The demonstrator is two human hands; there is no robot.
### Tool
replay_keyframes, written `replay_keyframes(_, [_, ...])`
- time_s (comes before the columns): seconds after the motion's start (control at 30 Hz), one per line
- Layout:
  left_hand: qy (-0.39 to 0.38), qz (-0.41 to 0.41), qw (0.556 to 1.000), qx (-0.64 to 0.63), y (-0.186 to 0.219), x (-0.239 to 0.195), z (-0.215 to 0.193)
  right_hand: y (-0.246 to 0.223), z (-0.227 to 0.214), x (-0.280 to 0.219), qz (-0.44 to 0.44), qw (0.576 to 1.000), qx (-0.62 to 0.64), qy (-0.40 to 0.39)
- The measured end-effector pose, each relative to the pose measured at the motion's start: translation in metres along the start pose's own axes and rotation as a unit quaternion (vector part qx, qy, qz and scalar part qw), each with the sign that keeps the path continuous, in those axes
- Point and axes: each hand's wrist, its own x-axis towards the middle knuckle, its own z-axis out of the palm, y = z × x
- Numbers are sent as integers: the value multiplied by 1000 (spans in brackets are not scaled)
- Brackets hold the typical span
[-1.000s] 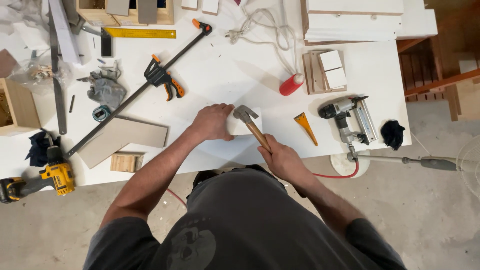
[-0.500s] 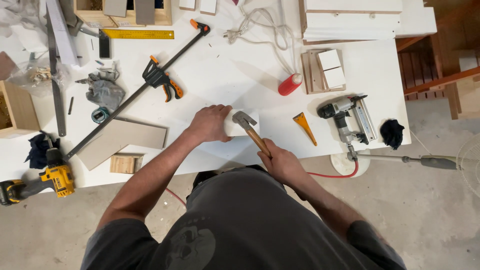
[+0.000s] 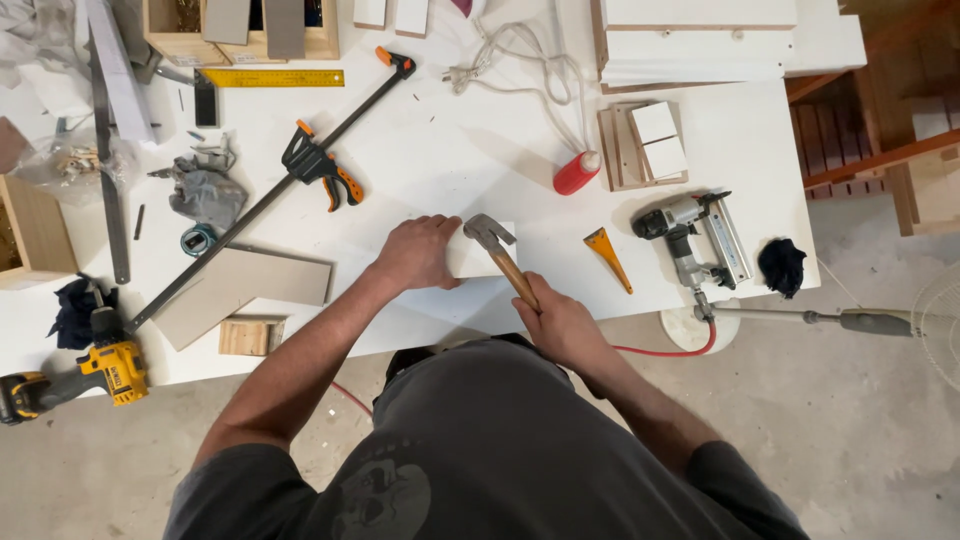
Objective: Assembling a small wooden box by fitting panels together and tapping them with a hammer
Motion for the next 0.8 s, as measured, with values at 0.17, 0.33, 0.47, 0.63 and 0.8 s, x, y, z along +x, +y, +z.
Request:
replay_keyframes(0.17, [10, -3, 1000, -3, -4, 2, 3, -4, -3, 4, -5, 1000, -10, 7])
replay_keyframes(0.33, [-1, -8, 1000, -4, 0, 1, 3, 9, 5, 12, -17, 1000, -20, -6])
replay_keyframes(0.47, [-20, -18, 1000, 0, 5, -2, -8, 3, 1, 9, -10, 1000, -1, -9])
replay_keyframes(0.63, [-9, -14, 1000, 2, 1, 6, -10, 12, 2, 22, -34, 999, -23, -1])
replay_keyframes(0.8, [-16, -6, 1000, -7, 1, 1, -1, 3, -1, 10, 8, 999, -8, -44])
